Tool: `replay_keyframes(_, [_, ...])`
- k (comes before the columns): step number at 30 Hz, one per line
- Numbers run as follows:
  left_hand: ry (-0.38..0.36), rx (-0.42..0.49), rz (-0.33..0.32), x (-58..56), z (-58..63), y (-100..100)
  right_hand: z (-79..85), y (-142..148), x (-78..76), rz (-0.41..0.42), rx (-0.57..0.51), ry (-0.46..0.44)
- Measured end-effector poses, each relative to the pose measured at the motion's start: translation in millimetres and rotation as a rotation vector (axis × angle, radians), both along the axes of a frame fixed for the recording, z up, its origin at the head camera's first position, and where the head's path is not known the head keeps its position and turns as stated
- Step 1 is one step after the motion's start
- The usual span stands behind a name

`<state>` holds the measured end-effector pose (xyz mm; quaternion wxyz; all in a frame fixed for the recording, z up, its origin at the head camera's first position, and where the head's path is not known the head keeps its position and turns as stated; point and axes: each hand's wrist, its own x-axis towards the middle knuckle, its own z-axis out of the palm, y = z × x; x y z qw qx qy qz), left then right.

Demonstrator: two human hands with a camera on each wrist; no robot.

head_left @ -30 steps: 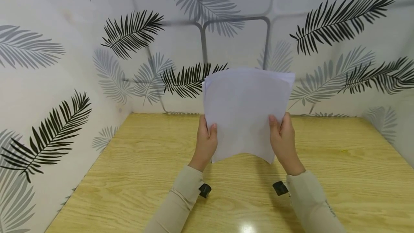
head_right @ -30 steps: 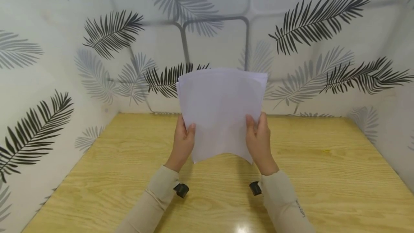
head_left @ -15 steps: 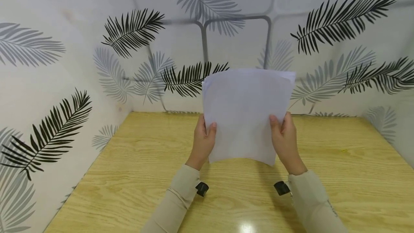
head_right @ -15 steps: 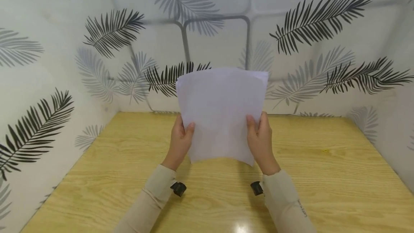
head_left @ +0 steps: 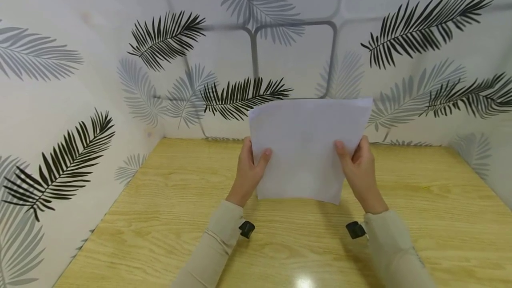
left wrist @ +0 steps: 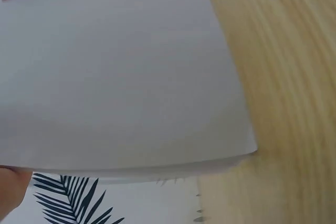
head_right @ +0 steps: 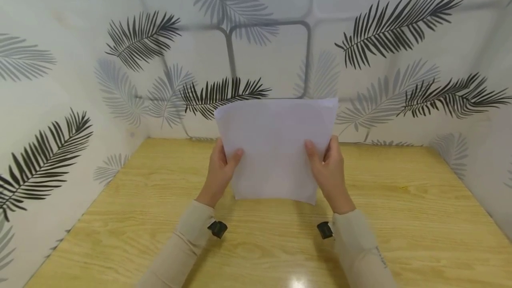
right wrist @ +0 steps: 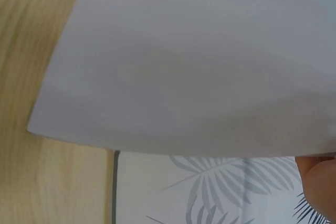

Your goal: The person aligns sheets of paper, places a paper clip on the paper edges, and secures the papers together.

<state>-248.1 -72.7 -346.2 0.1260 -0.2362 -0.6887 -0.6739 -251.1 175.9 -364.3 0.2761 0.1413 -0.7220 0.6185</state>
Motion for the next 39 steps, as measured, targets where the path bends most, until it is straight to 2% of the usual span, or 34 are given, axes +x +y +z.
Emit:
replay_keyframes(6, [0.083, -0.013, -0.043, -4.1, 11.7, -5.2, 10.8, 7.4, -4.6, 0.117, -0.042, 0.054])
replay_keyframes(11, [0.125, -0.001, -0.067, -7.0, 18.1, -5.0, 19.1, 5.5, -4.9, 0.081, -0.024, 0.046])
replay_keyframes(18, [0.121, 0.016, -0.067, -7.2, 21.4, -2.1, 25.1, 0.8, -4.0, 0.037, -0.031, 0.039])
replay_keyframes(24, [0.137, 0.033, -0.048, -7.0, 23.8, -0.2, 26.9, 0.1, -4.6, 0.069, -0.082, 0.058])
replay_keyframes(31, [0.085, 0.039, -0.034, -7.4, 22.5, 1.0, 26.1, -2.3, -2.6, 0.027, -0.056, 0.026])
replay_keyframes(39, [0.076, 0.024, -0.034, -8.4, 21.9, 1.3, 25.1, -1.9, -3.6, 0.053, -0.074, 0.037])
